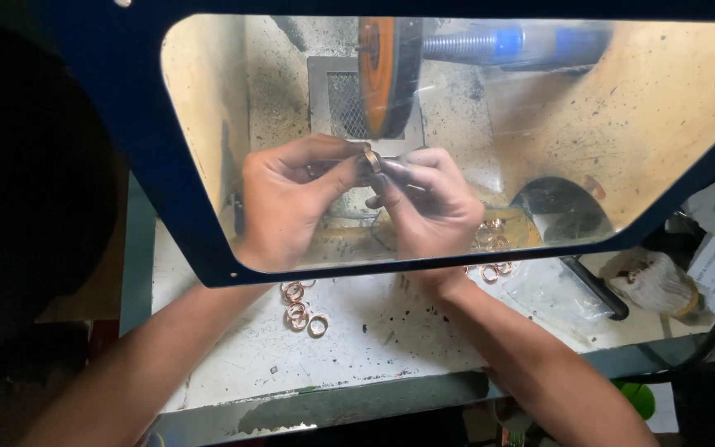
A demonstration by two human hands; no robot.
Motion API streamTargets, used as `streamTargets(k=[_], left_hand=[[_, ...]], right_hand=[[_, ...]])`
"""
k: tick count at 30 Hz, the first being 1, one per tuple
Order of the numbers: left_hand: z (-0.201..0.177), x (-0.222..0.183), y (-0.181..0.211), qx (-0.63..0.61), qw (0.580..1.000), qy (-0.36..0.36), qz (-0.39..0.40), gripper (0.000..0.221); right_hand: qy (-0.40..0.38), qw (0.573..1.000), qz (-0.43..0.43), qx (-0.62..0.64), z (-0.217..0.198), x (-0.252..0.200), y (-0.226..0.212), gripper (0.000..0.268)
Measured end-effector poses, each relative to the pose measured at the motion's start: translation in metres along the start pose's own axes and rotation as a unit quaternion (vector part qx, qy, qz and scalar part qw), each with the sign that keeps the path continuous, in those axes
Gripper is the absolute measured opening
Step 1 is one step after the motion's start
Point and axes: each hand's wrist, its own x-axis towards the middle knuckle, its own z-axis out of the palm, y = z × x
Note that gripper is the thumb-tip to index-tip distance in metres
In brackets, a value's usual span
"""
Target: Polishing a metal ring by holding and rotating it against a motorized polishing wheel inside a protective workstation.
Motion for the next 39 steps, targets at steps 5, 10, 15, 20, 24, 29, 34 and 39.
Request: streamTargets(k=[5, 10, 15, 20, 24, 29, 34, 39], left_hand=[[0.001, -0.008, 0.01, 0.025, 0.993, -0.012, 0.111, 0.013], [-0.001, -0.008, 0.014, 0.044, 0.987, -0.028, 0.152, 0.014], [-0.003, -0.008, 0.016, 0.065, 0.976, -0.031, 0.207, 0.015], [-0.006, -0.012, 0.018, 0.122, 0.958, -0.054, 0.256, 0.011], [-0.009, -0.01, 0.015, 0.137, 0.949, -0.06, 0.276, 0.014], [-0.009, -0.01, 0.017, 0.142, 0.947, -0.062, 0.28, 0.013], [-0.009, -0.01, 0.016, 0.15, 0.943, -0.068, 0.29, 0.016], [-0.006, -0.009, 0.009, 0.135, 0.96, -0.072, 0.235, 0.011]], right_hand=[[-0.006, 0.998, -0.059, 0.02, -0.002, 0.001, -0.005, 0.011], [-0.015, 0.997, -0.067, 0.022, -0.004, 0.002, -0.008, 0.01], [-0.022, 0.997, -0.077, 0.008, -0.003, 0.002, -0.005, 0.011], [-0.067, 0.996, -0.066, 0.01, -0.007, -0.004, -0.003, 0.015], [-0.06, 0.997, -0.041, 0.015, -0.007, -0.006, -0.002, 0.014], [-0.059, 0.998, -0.03, 0.018, -0.007, -0.007, 0.0, 0.013], [-0.057, 0.998, -0.034, 0.019, -0.006, -0.005, 0.001, 0.012], [-0.049, 0.998, -0.023, 0.008, -0.007, -0.004, 0.001, 0.013]])
